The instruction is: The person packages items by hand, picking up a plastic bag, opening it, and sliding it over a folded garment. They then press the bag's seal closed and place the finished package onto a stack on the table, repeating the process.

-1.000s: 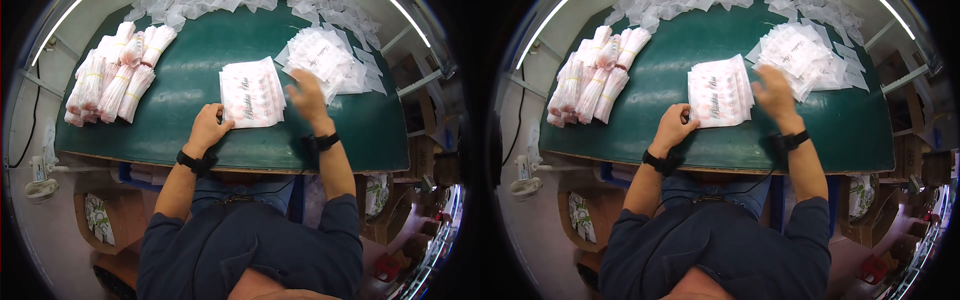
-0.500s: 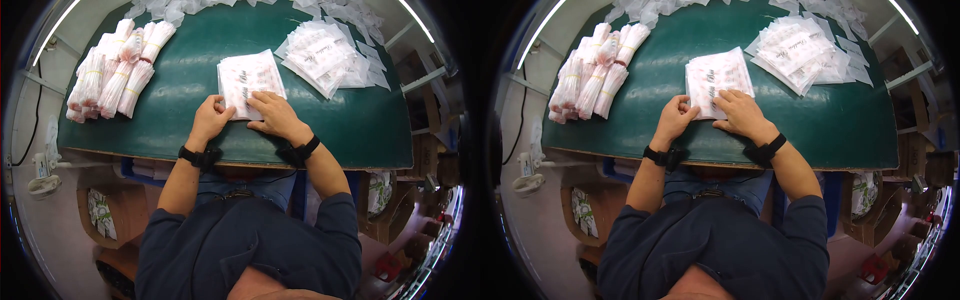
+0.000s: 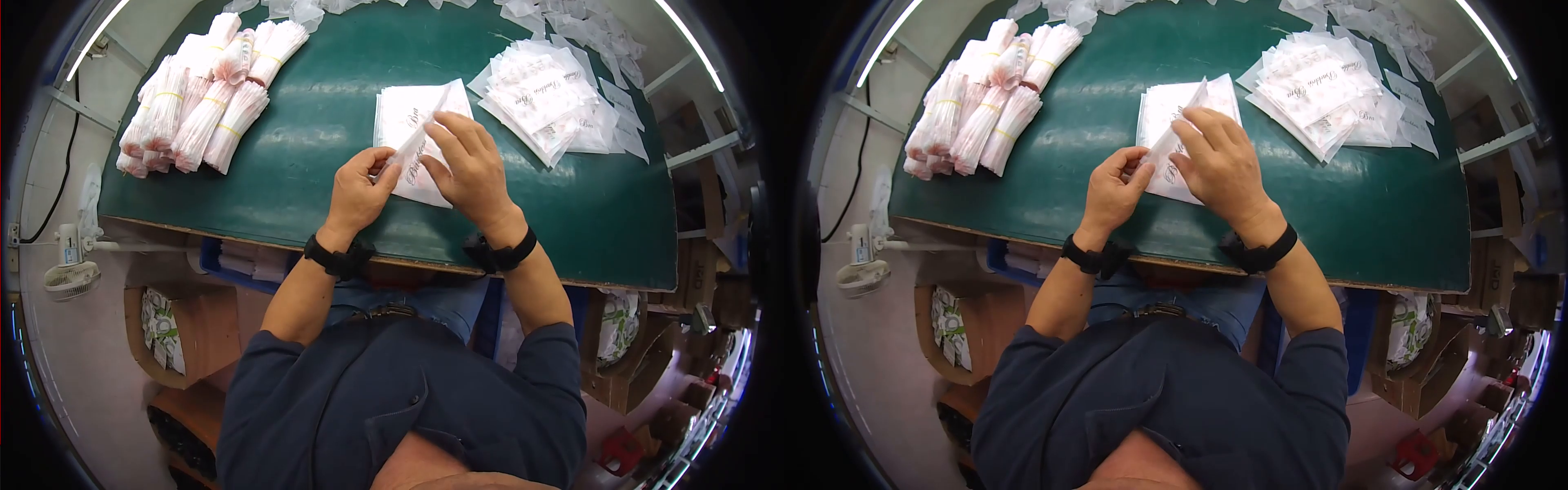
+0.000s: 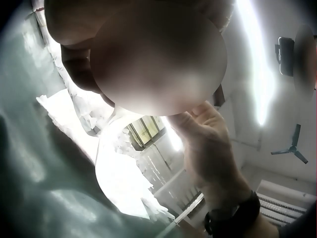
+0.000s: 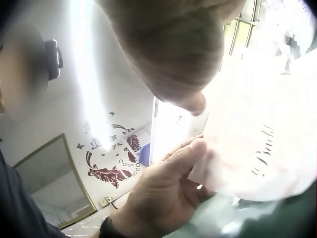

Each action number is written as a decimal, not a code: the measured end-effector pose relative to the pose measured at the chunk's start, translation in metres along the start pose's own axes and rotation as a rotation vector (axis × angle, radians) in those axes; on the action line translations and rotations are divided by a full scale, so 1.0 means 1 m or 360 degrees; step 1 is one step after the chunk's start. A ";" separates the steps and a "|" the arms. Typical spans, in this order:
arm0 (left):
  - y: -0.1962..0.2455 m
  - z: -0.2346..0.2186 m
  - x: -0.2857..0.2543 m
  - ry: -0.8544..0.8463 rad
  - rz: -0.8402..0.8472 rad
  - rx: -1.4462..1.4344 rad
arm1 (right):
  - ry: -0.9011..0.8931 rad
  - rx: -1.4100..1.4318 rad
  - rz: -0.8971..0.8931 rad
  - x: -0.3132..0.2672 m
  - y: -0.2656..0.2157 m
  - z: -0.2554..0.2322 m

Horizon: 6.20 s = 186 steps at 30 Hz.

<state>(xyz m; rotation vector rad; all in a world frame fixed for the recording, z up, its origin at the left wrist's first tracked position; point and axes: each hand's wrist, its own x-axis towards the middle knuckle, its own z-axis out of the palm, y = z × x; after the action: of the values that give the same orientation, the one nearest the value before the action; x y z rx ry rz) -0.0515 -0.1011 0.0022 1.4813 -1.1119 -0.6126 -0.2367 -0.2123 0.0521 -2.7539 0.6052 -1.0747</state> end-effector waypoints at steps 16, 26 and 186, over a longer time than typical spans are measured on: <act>-0.028 -0.007 0.004 0.0062 0.0140 -0.0023 | -0.0099 -0.0066 -0.0189 -0.001 0.019 0.041; 0.006 -0.017 -0.004 0.0016 0.0555 0.0605 | -0.0048 0.0197 -0.0221 0.006 0.005 0.025; 0.049 -0.022 -0.002 -0.2202 -0.0281 0.0300 | -0.0617 0.0466 -0.0571 0.015 -0.029 -0.010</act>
<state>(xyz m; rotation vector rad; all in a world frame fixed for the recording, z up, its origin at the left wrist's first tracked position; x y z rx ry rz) -0.0487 -0.0858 0.0536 1.2195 -2.0931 -1.8337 -0.2241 -0.1914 0.0763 -2.7448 -0.0939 -0.5847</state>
